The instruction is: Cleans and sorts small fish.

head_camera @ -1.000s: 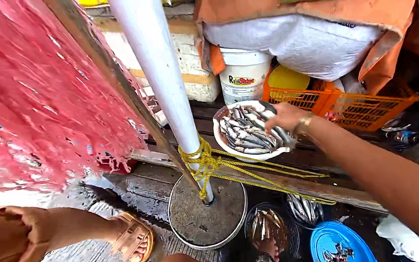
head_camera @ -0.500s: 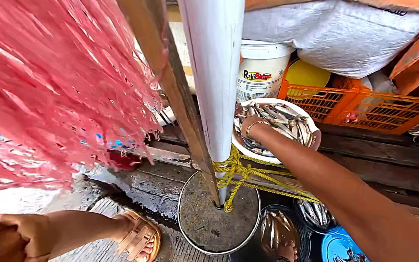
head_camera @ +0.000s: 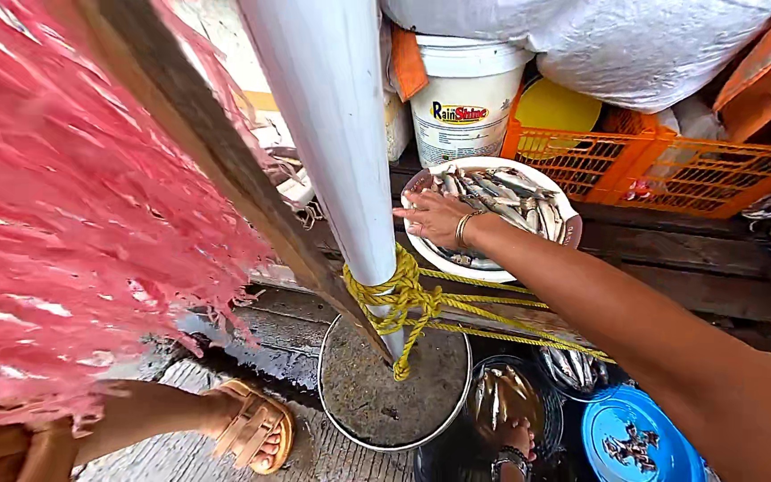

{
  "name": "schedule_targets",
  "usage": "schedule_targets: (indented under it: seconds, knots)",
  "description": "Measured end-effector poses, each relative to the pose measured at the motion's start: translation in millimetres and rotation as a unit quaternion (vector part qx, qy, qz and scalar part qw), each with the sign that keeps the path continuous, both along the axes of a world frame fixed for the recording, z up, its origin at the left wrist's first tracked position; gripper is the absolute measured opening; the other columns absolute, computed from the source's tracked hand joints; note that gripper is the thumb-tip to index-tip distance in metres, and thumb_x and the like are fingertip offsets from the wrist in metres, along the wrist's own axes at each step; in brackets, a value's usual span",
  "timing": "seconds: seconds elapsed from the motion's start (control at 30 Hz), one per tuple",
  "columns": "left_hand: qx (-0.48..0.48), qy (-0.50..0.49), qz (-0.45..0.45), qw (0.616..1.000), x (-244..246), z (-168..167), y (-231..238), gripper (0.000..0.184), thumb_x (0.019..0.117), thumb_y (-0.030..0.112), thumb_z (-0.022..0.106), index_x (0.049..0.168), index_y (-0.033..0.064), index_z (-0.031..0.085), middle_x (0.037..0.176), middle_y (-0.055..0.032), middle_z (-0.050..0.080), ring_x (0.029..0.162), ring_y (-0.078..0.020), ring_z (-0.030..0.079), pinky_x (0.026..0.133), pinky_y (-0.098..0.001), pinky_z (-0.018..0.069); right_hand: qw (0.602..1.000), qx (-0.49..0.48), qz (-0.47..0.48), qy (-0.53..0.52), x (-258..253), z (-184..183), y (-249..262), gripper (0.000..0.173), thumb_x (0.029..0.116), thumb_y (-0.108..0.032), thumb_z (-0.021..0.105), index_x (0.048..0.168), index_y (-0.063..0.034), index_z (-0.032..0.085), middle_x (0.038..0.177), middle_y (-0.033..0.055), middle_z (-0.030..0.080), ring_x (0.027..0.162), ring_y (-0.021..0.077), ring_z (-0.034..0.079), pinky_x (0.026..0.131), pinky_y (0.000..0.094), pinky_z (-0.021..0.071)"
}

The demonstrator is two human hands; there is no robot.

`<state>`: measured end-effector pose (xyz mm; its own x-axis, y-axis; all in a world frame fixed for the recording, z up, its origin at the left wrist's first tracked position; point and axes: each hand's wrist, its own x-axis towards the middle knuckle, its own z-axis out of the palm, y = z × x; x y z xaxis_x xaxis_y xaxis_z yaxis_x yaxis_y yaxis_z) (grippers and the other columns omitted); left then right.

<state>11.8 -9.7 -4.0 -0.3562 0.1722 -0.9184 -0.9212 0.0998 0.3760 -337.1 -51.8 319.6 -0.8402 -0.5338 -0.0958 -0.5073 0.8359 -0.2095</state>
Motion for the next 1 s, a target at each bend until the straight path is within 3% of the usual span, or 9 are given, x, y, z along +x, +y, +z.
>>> schedule_targets:
  seconds: [0.17, 0.3, 0.37, 0.4, 0.5, 0.6, 0.73, 0.87, 1.0]
  knots:
    - [0.003, 0.034, -0.018, 0.999, -2.2, 0.1, 0.2, 0.044, 0.1117, 0.035, 0.041, 0.130, 0.0012, 0.063, 0.107, -0.0164, 0.068, 0.084, -0.0239, 0.065, 0.073, -0.0409, 0.0544, 1.000, -0.003, 0.013, -0.001, -12.5, -28.6, 3.5, 0.057, 0.1112, -0.043, 0.037, 0.159, -0.0136, 0.041, 0.169, 0.0142, 0.030, 0.155, 0.0369, 0.027, 0.124, 0.0641, 0.0191]
    - [-0.012, 0.019, -0.004, 1.000, -13.1, 18.6, -5.2, 0.037, 0.1112, 0.027, 0.043, 0.126, -0.0015, 0.061, 0.100, -0.0141, 0.064, 0.080, -0.0209, 0.059, 0.072, -0.0393, 0.0516, 0.985, -0.169, -0.025, 0.019, 21.0, 45.7, 26.9, 0.048, 0.1127, -0.024, 0.038, 0.155, -0.0011, 0.044, 0.158, 0.0180, 0.047, 0.148, 0.0285, 0.043, 0.124, 0.0443, 0.0299]
    - [-0.024, 0.017, -0.019, 0.999, -15.8, 17.0, -11.7, 0.037, 0.1109, 0.024, 0.043, 0.132, -0.0024, 0.057, 0.110, -0.0181, 0.064, 0.089, -0.0245, 0.061, 0.078, -0.0423, 0.0516, 0.934, -0.326, -0.135, 0.062, 62.4, 72.4, 55.8, 0.024, 0.1052, -0.009, 0.056, 0.119, 0.0047, 0.070, 0.108, 0.0164, 0.072, 0.102, 0.0203, 0.068, 0.092, 0.0353, 0.0532]
    - [-0.029, 0.015, -0.025, 0.999, -19.1, 18.4, -15.2, 0.038, 0.1118, 0.024, 0.042, 0.136, -0.0027, 0.055, 0.115, -0.0199, 0.063, 0.092, -0.0257, 0.061, 0.080, -0.0427, 0.0511, 0.907, -0.364, -0.192, 0.083, 85.1, 84.7, 72.8, 0.012, 0.0997, -0.002, 0.062, 0.099, 0.0065, 0.071, 0.085, 0.0138, 0.066, 0.081, 0.0166, 0.063, 0.075, 0.0323, 0.0518]
    - [-0.064, 0.005, -0.005, 0.998, -12.0, 2.4, -25.6, 0.036, 0.1103, 0.023, 0.046, 0.134, -0.0024, 0.057, 0.111, -0.0202, 0.064, 0.087, -0.0244, 0.060, 0.077, -0.0406, 0.0514, 0.811, -0.497, -0.282, 0.127, 158.1, 78.8, 145.3, 0.010, 0.0932, 0.002, 0.067, 0.083, 0.0005, 0.068, 0.074, 0.0027, 0.065, 0.074, 0.0087, 0.066, 0.073, 0.0273, 0.0567]
    - [-0.094, -0.006, 0.010, 0.996, -7.8, -13.7, -33.8, 0.034, 0.1094, 0.019, 0.048, 0.135, -0.0023, 0.055, 0.114, -0.0216, 0.063, 0.088, -0.0256, 0.061, 0.077, -0.0416, 0.0529, 0.754, -0.594, -0.254, 0.114, 246.6, 43.4, 207.5, 0.020, 0.1056, -0.010, 0.051, 0.112, 0.0007, 0.066, 0.104, 0.0078, 0.073, 0.097, 0.0212, 0.073, 0.093, 0.0427, 0.0620]
    - [-0.129, 0.008, -0.013, 0.992, -5.0, -36.9, -39.0, 0.038, 0.1094, 0.022, 0.050, 0.138, -0.0026, 0.056, 0.130, -0.0256, 0.059, 0.107, -0.0332, 0.062, 0.088, -0.0487, 0.0532, 0.769, -0.590, -0.231, -0.084, 348.9, -36.2, 260.6, 0.018, 0.1005, -0.022, 0.062, 0.108, -0.0113, 0.074, 0.099, 0.0019, 0.076, 0.087, 0.0164, 0.073, 0.081, 0.0373, 0.0644]
    - [-0.141, 0.051, -0.050, 0.987, -2.0, -51.1, -39.5, 0.039, 0.1088, 0.016, 0.051, 0.143, -0.0018, 0.052, 0.144, -0.0287, 0.051, 0.128, -0.0414, 0.053, 0.100, -0.0588, 0.0475, 0.749, -0.364, -0.331, -0.443, 330.1, -149.7, 250.2, 0.022, 0.1032, -0.006, 0.057, 0.117, 0.0059, 0.070, 0.108, 0.0174, 0.073, 0.097, 0.0229, 0.073, 0.094, 0.0386, 0.0587]
    - [-0.128, 0.068, -0.044, 0.988, -3.6, -60.7, -31.8, 0.047, 0.1067, 0.008, 0.051, 0.152, 0.0014, 0.043, 0.156, -0.0234, 0.043, 0.141, -0.0394, 0.044, 0.106, -0.0633, 0.0426, 0.799, -0.147, -0.367, -0.454, 293.0, -300.9, 214.9, 0.031, 0.1035, -0.017, 0.059, 0.128, -0.0007, 0.069, 0.130, 0.0263, 0.066, 0.127, 0.0433, 0.059, 0.110, 0.0629, 0.0419]
